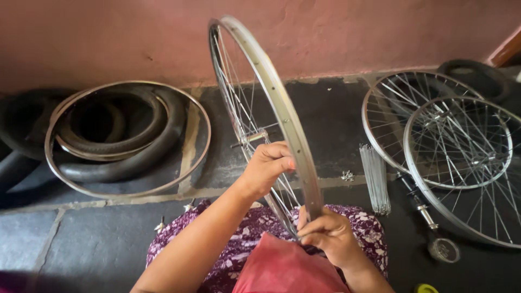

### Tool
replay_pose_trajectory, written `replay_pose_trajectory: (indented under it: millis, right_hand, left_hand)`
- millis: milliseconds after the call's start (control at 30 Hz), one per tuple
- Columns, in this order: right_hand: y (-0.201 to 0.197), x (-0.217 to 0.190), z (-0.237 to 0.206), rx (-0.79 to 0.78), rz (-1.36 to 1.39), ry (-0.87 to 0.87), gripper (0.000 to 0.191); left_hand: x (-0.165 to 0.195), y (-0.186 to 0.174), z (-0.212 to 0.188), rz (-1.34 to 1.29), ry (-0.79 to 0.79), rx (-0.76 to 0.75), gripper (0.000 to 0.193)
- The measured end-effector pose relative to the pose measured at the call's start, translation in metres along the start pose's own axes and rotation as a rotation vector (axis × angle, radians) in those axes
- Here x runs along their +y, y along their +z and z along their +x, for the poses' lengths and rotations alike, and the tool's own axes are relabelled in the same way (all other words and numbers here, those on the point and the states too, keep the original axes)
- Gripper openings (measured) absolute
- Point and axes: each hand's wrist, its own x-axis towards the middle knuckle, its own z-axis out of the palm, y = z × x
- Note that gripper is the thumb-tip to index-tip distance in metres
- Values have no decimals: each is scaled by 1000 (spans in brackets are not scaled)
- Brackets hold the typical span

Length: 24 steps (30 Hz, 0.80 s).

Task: The person installs spokes into a bicycle wheel rim and hub. They repeatedly pick up a spoke, insert it through the hub flange, and thread it into a hole in the rim, then rotate the wheel to continue the process.

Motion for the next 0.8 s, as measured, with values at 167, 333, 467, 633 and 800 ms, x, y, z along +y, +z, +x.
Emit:
replay_pose_trajectory:
  millis: [167,333,467,633,800]
  right_hand:
    - [-9,-32,3,172,-327,-127,17]
    - [-8,-63,32,558,-449,-90,20]
    - [18,-91,64,503,-809,-335,21]
    - [43,-117,104,474,-1094,-549,20]
    - [60,-124,116,470,-1306,-575,22]
  left_hand:
    - [1,-2,7,2,-18,5,19]
    - [1,6,5,-64,-27,16,17]
    - [3,8,8,-90,-18,9,16]
    - [5,8,10,-62,14,18,17]
    - [2,7,12,-124,18,15,18]
